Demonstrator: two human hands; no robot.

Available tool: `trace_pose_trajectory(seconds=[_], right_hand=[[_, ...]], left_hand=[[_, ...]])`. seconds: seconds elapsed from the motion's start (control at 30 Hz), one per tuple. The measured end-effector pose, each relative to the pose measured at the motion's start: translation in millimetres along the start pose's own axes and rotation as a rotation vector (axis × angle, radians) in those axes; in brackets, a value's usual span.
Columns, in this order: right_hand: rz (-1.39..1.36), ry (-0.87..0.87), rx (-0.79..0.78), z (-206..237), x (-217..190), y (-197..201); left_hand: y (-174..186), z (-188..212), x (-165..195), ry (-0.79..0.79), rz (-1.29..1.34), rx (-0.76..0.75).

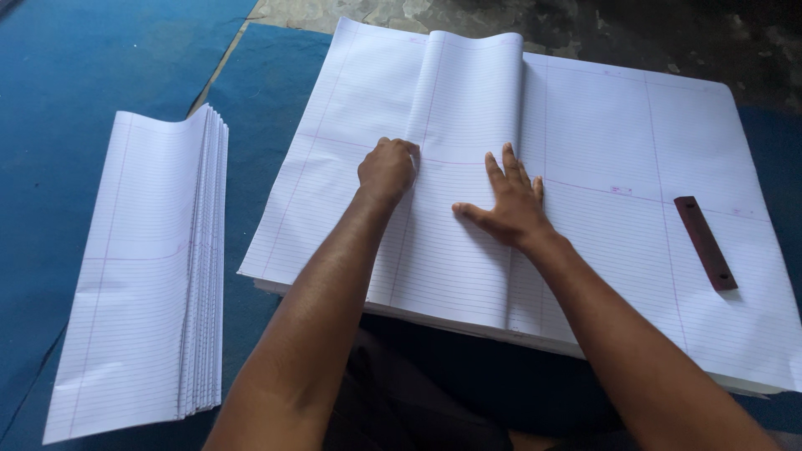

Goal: The person folds large sheets of lined paper in half using a small rectangular tool to press the crease. They repeatedly fold, crease, and stack the sheets on the floor.

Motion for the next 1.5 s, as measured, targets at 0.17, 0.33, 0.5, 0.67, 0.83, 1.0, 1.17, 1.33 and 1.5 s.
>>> trace_pose_trajectory(seconds=[0.17,0.33,0.5,0.67,0.83,1.0,1.17,1.33,1.5], right_hand=[[-0.196,0.083,0.077,8,6,25],[-0.165,-0.005,0.158,16,55,48],[-0.084,-0.200,0.233,28,144,69],[0.046,-0.337,0.247,52,210,83],[0.079,-0.597,0.178,89,231,81],[0.082,-0.751,0.114,111,230,86],[0.220,-0.729,0.090,113,226,90],[0.012,-0.641,0.059,108,196,90],[-0.128,-0.408,0.028,86,116,86]], left_hand=[[-2,-1,12,-0.050,-0.230,-0.110],[-2,0,21,0.010,-0.331,-0.232],[2,12,30,0.022,-0.430,-0.322],[-3,12,34,0.039,-0.505,-0.323],[-20,0,38,-0.047,-0.507,-0.326],[-30,-3,36,-0.061,-0.243,-0.339],[-28,2,40,-0.051,-0.281,-0.377],[-25,8,46,-0.034,-0.317,-0.413],[-25,8,46,-0.031,-0.335,-0.414]])
Point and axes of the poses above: each hand's wrist, its own z-axis away from the middle knuckle, its own y-axis out of the back of the hand, x = y × z, the point moved 8 cm from there along -z, towards the middle knuckle, and after that the axes turned 5 degrees about -x, right-handed, at the moved point
